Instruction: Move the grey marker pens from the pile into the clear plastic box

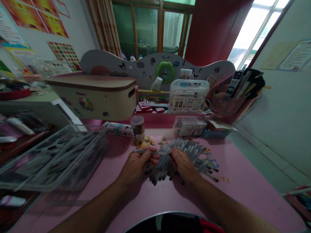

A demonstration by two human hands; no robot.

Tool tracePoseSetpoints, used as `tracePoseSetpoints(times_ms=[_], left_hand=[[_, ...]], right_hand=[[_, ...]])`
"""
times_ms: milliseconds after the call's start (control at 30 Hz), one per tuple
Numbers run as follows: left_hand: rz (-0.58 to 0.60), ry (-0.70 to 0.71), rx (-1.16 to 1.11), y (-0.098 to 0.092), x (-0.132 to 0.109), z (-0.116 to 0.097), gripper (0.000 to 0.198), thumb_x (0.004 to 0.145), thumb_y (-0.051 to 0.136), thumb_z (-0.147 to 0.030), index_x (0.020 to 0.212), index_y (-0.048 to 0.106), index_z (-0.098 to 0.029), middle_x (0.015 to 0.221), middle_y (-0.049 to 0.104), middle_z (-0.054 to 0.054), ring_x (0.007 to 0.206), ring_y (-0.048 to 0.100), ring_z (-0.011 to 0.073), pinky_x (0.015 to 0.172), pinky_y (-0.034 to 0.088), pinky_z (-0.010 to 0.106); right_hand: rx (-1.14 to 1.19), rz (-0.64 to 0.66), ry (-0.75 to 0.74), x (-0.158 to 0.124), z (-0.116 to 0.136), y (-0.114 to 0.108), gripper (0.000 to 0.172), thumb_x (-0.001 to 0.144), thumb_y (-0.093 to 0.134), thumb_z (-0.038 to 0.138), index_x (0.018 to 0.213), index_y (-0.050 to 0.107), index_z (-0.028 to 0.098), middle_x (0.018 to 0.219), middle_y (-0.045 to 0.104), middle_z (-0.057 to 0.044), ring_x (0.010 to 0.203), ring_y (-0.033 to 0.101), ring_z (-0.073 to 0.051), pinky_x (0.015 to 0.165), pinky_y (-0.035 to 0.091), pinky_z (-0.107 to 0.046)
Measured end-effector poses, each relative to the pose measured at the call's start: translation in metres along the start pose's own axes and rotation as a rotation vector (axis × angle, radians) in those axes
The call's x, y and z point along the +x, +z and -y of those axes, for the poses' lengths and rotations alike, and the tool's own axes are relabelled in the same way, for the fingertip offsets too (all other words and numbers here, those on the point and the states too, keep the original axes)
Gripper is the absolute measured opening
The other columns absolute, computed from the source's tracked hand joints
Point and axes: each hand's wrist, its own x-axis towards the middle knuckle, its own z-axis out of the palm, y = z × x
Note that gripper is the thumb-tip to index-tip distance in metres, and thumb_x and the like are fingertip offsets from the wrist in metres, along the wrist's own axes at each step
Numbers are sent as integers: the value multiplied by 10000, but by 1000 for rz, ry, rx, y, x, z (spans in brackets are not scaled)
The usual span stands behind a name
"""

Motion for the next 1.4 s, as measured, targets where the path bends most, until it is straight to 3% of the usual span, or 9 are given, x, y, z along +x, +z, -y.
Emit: tracePoseSetpoints(times_ms=[400,567,733,833,933,1000,1100,1233,1400], left_hand=[[14,52,11,-1,2,-1,271,754,815,-335,928,732,-143,710,753,65,573,668,128,573,541,226],[43,45,-10,-4,3,-1,275,752,816,-338,931,728,-150,735,765,73,581,679,138,582,551,240],[42,43,0,-3,1,0,242,770,798,-312,935,725,-150,740,766,70,583,678,129,585,546,230],[45,56,-13,-1,0,-1,235,765,800,-309,922,722,-154,717,758,60,576,673,132,577,547,236],[20,61,-8,1,0,-3,224,769,798,-308,917,719,-160,719,757,54,575,669,130,571,547,240],[9,52,-3,1,-1,-3,228,763,803,-309,916,717,-163,718,754,50,565,663,129,561,544,242],[6,14,-3,1,-2,-2,250,760,805,-323,935,716,-169,722,754,53,563,663,137,540,538,248],[5,14,8,2,-4,-2,230,762,802,-313,916,718,-165,722,752,55,565,660,133,546,536,245],[-13,36,-1,2,-3,-3,231,760,803,-314,920,717,-172,715,747,42,552,655,132,532,538,250]], right_hand=[[100,83,-33,-4,1,-3,249,897,626,445,880,505,228,671,405,64,522,331,-98,466,264,-213],[210,105,11,-4,3,-1,341,848,679,498,967,488,242,688,428,74,484,316,-83,440,222,-206],[21,92,25,-2,3,-2,518,943,461,637,656,452,206,582,374,52,499,317,-98,441,218,-233],[3,86,-15,-2,2,-2,453,932,533,590,696,481,206,598,367,60,511,318,-98,455,240,-227],[122,81,-5,-4,1,-1,329,876,652,526,858,540,218,652,431,62,513,342,-93,468,269,-213],[229,95,22,-5,2,1,359,817,721,518,929,532,234,680,469,63,505,364,-90,464,275,-204],[298,103,93,-4,2,2,421,817,671,617,865,518,229,620,433,73,455,304,-82,420,214,-203],[104,75,63,-2,0,0,531,891,538,673,641,461,211,554,368,59,467,289,-92,416,207,-222],[186,64,24,-4,3,1,339,845,688,525,833,538,222,643,440,62,506,355,-91,453,276,-200]])
